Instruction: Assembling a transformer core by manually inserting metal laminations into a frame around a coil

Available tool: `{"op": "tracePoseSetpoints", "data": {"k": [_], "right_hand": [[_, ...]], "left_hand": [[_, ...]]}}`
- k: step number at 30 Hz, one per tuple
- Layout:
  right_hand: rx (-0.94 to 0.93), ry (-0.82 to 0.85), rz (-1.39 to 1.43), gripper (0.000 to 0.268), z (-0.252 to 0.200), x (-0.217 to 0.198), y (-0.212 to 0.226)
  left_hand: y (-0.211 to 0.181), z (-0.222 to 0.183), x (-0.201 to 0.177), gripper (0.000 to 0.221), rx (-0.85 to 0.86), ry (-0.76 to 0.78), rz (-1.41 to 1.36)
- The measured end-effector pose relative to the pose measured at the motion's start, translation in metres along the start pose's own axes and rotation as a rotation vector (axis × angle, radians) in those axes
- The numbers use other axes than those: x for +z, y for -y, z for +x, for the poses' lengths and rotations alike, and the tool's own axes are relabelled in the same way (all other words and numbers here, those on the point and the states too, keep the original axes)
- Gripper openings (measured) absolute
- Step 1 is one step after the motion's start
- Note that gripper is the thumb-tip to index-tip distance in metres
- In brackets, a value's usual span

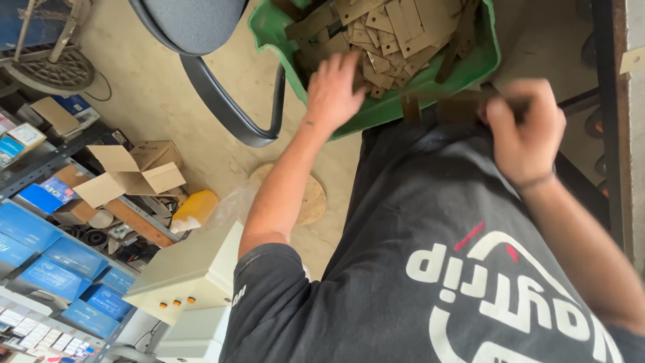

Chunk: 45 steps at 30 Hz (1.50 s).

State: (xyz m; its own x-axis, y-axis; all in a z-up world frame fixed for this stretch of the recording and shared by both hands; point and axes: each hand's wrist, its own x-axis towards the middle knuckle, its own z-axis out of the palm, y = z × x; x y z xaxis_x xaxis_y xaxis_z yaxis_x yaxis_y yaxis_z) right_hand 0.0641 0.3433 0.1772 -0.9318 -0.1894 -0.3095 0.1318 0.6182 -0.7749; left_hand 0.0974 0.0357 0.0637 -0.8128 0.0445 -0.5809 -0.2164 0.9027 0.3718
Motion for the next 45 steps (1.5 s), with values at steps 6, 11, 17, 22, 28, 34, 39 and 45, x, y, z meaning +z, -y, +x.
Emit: {"op": "tracePoseSetpoints", "data": {"k": [6, 11, 17, 22, 28, 34, 39, 45], "right_hand": [[0.004, 0.226, 0.266, 0.019, 0.066, 0.065, -0.037], [0.017, 0.276, 0.427, 0.015, 0.076, 0.102, -0.082], [-0.044, 0.215, 0.201, 0.047, 0.072, 0.083, -0.085], [-0.243, 0.086, 0.054, 0.05, 0.043, 0.039, -0.039], [-0.046, 0.196, 0.767, 0.067, -0.004, -0.004, -0.05], [-0.244, -0.389, 0.646, 0.029, -0.083, -0.041, -0.086], [-0.247, -0.873, 0.614, 0.026, -0.162, -0.052, -0.108], [-0.11, -1.116, 0.701, 0.024, -0.222, -0.07, -0.131]], "left_hand": [[0.043, 0.007, 0.068, 0.065, 0.059, -0.125, 0.083], [0.044, 0.004, 0.043, 0.039, 0.046, 0.004, -0.036], [0.02, -0.018, -0.067, 0.032, -0.011, 0.17, -0.347], [-0.031, -0.034, -0.146, 0.023, 0.207, 0.26, -0.565], [-0.12, -0.02, -0.162, 0.03, 0.806, 0.461, -0.601], [-0.216, 0.019, -0.123, 0.027, 1.173, 0.624, -0.791], [-0.313, 0.018, -0.089, 0.024, 1.383, 0.818, -0.711], [-0.395, -0.012, -0.042, 0.026, 1.112, 0.94, -0.557]]}}
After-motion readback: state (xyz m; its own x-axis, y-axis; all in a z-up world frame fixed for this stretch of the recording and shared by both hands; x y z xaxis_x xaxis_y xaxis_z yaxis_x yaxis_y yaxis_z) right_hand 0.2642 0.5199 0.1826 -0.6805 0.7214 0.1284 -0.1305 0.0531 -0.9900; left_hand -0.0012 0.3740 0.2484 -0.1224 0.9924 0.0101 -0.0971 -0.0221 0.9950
